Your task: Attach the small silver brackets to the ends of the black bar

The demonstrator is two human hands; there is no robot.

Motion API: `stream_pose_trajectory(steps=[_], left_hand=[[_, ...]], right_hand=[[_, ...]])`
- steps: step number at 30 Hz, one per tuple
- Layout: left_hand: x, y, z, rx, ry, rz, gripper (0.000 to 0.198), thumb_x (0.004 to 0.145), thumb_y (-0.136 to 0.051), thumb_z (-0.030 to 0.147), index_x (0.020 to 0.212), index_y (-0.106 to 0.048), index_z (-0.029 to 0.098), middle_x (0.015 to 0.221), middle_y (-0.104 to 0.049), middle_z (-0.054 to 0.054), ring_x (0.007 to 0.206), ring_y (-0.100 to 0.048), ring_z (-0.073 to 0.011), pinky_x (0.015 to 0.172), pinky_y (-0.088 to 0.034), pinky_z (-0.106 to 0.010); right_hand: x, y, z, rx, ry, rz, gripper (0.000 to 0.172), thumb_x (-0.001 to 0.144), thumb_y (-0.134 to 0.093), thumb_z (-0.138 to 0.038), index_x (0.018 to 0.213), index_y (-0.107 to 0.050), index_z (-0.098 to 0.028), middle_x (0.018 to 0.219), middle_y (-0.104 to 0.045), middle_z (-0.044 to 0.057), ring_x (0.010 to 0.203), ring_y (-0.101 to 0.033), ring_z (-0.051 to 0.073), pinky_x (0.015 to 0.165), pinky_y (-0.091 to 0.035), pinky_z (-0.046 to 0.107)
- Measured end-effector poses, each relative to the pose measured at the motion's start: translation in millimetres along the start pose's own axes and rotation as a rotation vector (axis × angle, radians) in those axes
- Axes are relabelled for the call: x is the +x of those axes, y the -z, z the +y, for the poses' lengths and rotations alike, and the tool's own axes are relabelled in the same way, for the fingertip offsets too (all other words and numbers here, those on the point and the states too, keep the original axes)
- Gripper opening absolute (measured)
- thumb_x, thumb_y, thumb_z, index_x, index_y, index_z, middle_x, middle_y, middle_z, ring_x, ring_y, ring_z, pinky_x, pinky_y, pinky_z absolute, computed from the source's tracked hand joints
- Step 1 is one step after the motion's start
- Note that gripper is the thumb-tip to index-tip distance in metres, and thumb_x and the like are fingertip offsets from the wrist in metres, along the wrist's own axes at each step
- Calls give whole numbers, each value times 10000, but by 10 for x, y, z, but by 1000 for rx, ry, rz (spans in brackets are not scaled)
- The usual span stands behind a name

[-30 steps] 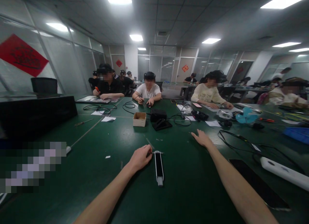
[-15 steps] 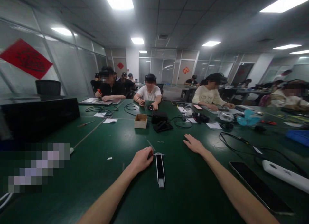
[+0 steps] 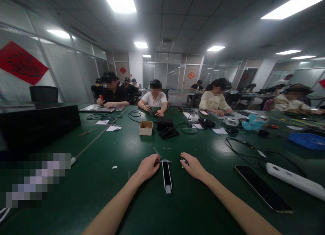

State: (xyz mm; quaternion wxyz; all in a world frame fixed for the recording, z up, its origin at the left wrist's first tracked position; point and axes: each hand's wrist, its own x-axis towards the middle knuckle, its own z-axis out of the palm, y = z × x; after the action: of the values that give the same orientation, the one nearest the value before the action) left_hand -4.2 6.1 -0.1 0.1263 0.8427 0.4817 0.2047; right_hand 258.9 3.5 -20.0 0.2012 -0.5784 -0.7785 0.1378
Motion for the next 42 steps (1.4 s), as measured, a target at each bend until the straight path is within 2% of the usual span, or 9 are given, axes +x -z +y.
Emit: stream_pose_trajectory(steps=[4,9,13,17,27,35,42], left_hand=[[4,-16,-20,-3,-2,-2,47,825,-486,200,866,-509,197,880,-596,-17,778,-569,-171,684,-431,-271],[-1,9,-4,-18,5,-19,52,834,-477,207,870,-513,196,887,-598,-20,784,-569,-173,682,-436,-273],[14,-14,-16,2,5,-16,51,826,-487,194,870,-513,194,883,-598,-21,793,-572,-173,693,-430,-268],[34,-65,-60,18,-3,4,41,819,-501,187,858,-505,199,862,-594,-9,776,-572,-166,688,-419,-263],[27,-41,-57,-4,-14,1,43,831,-495,212,867,-513,196,865,-593,-9,769,-571,-164,673,-413,-260],[21,-28,-43,-12,-26,9,31,826,-499,202,855,-509,199,856,-588,-2,759,-567,-161,662,-412,-258],[19,-33,-52,-19,-11,1,49,825,-492,197,870,-513,198,868,-591,-11,768,-565,-162,666,-409,-256]], right_hand=[[15,136,28,35,24,15,417,883,-461,-425,1188,-572,-163,1217,-580,100,1143,-519,222,975,-410,393],[10,301,192,68,81,-21,345,917,-394,-335,1156,-588,-179,1133,-616,71,1046,-558,192,931,-428,358],[47,305,390,2,136,11,321,889,-399,-220,1122,-613,-167,1090,-624,79,1024,-549,193,938,-415,362],[98,261,485,-52,188,6,322,879,-414,-209,1109,-639,-195,1075,-599,90,999,-533,200,899,-432,357],[145,302,509,-58,151,-42,262,893,-446,-288,994,-674,-205,1043,-593,73,968,-540,191,876,-428,336],[113,397,393,-95,38,-81,205,878,-454,-249,916,-629,-150,958,-585,85,864,-551,179,781,-447,302],[76,423,332,-124,20,-87,225,898,-409,-250,927,-612,-159,977,-575,86,895,-551,179,799,-442,290]])
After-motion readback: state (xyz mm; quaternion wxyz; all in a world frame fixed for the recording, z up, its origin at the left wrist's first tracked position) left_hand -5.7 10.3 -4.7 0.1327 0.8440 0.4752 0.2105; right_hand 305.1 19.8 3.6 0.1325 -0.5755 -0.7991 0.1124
